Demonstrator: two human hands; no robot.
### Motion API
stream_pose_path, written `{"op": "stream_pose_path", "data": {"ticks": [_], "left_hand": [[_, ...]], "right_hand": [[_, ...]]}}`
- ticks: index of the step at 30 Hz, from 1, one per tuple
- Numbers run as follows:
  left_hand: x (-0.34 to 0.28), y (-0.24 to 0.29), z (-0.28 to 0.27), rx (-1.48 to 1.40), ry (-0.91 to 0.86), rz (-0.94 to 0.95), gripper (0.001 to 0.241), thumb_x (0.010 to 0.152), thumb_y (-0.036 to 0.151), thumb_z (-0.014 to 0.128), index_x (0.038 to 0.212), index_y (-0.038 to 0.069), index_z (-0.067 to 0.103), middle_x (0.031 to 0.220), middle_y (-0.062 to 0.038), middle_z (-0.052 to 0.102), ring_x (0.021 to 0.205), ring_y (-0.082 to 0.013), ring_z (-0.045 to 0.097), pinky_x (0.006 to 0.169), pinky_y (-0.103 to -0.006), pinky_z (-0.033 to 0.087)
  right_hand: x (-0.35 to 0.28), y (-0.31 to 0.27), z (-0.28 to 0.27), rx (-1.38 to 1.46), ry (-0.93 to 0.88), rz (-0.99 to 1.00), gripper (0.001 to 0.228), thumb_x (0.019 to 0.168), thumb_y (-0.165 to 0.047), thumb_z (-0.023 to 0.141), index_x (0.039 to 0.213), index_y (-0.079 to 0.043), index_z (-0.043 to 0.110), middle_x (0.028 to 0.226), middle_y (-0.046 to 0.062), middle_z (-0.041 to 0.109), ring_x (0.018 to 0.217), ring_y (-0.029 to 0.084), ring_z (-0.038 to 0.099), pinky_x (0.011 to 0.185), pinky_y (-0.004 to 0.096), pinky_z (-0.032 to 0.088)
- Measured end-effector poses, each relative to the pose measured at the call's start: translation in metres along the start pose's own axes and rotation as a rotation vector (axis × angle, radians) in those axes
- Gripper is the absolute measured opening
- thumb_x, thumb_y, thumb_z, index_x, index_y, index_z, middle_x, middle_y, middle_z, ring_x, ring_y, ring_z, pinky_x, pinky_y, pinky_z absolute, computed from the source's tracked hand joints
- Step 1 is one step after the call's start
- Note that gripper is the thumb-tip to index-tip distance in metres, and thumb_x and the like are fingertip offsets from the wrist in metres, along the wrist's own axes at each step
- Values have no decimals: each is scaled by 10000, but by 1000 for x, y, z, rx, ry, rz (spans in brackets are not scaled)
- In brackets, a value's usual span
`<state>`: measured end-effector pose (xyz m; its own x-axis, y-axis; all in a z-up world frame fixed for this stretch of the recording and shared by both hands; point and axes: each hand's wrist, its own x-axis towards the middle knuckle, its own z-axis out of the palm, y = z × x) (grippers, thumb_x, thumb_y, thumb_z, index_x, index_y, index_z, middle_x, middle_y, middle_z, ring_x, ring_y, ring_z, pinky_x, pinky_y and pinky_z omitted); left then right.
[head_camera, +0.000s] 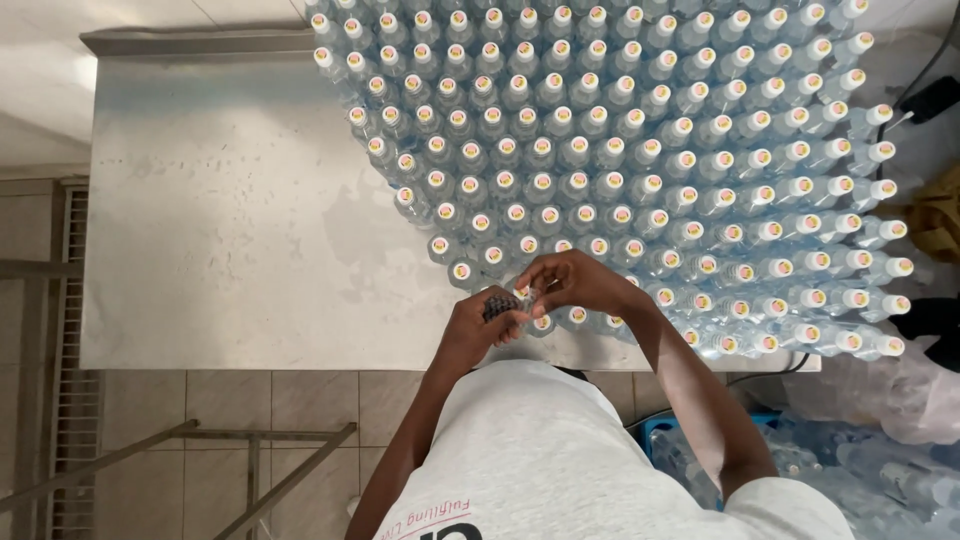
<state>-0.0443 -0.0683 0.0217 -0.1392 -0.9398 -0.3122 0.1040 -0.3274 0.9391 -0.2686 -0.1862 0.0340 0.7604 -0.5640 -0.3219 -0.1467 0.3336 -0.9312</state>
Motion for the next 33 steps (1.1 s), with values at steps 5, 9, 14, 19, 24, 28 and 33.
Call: {"op": "stream_pose_path", "data": {"ticks": [5, 9, 14, 19, 24, 28, 33], "left_hand": [[-11, -5, -8, -76, 102, -22, 185, 1120, 152, 657, 1078, -5, 745, 709, -171, 749, 597, -175, 690, 522, -286, 586], [-32, 6, -13, -147, 198, -81, 284, 1152, 257, 596, 1134, -13, 683, 827, -177, 748, 742, -189, 701, 657, -307, 597], [-48, -14, -21, -189, 268, -103, 298, 1146, 252, 594, 1177, -34, 673, 861, -217, 757, 777, -221, 729, 674, -328, 618], [-61, -36, -23, -234, 341, -114, 292, 1149, 239, 585, 1178, -35, 681, 850, -207, 764, 773, -218, 730, 666, -318, 618], [-71, -43, -29, -254, 397, -132, 286, 1146, 248, 586, 1186, -18, 684, 847, -204, 767, 761, -216, 732, 649, -313, 621], [-73, -42, -33, -243, 413, -142, 300, 1147, 265, 576, 1174, -15, 680, 852, -196, 765, 756, -211, 729, 650, -313, 619], [-68, -14, -27, -245, 442, -244, 338, 1066, 369, 640, 1100, 35, 684, 868, -113, 741, 728, -184, 643, 652, -319, 533]], "right_hand": [[28, -19, -37, -26, 208, -113, 503, 762, 62, 950, 1233, 32, 774, 849, 159, 809, 816, 187, 782, 809, 322, 642], [75, -22, -103, -265, 524, -297, 441, 948, 37, 831, 1363, -92, 758, 909, 95, 801, 851, 144, 779, 842, 282, 628], [139, -7, -171, -576, 802, -552, 269, 1076, -31, 800, 1300, -180, 814, 930, 80, 824, 954, 225, 807, 965, 389, 577], [178, 12, -197, -703, 837, -522, 189, 1119, -155, 780, 1278, -252, 811, 926, 22, 827, 968, 241, 798, 968, 423, 552], [177, 19, -195, -688, 782, -500, 173, 1133, -115, 739, 1271, -187, 816, 959, 93, 821, 990, 314, 795, 973, 474, 561], [170, 19, -203, -668, 740, -497, 129, 1196, -187, 722, 1266, -149, 824, 1043, 116, 818, 1029, 327, 780, 965, 493, 565], [176, 27, -223, -706, 711, -524, 221, 1145, -229, 741, 1250, -56, 829, 1099, 122, 747, 994, 295, 729, 826, 445, 608]]}}
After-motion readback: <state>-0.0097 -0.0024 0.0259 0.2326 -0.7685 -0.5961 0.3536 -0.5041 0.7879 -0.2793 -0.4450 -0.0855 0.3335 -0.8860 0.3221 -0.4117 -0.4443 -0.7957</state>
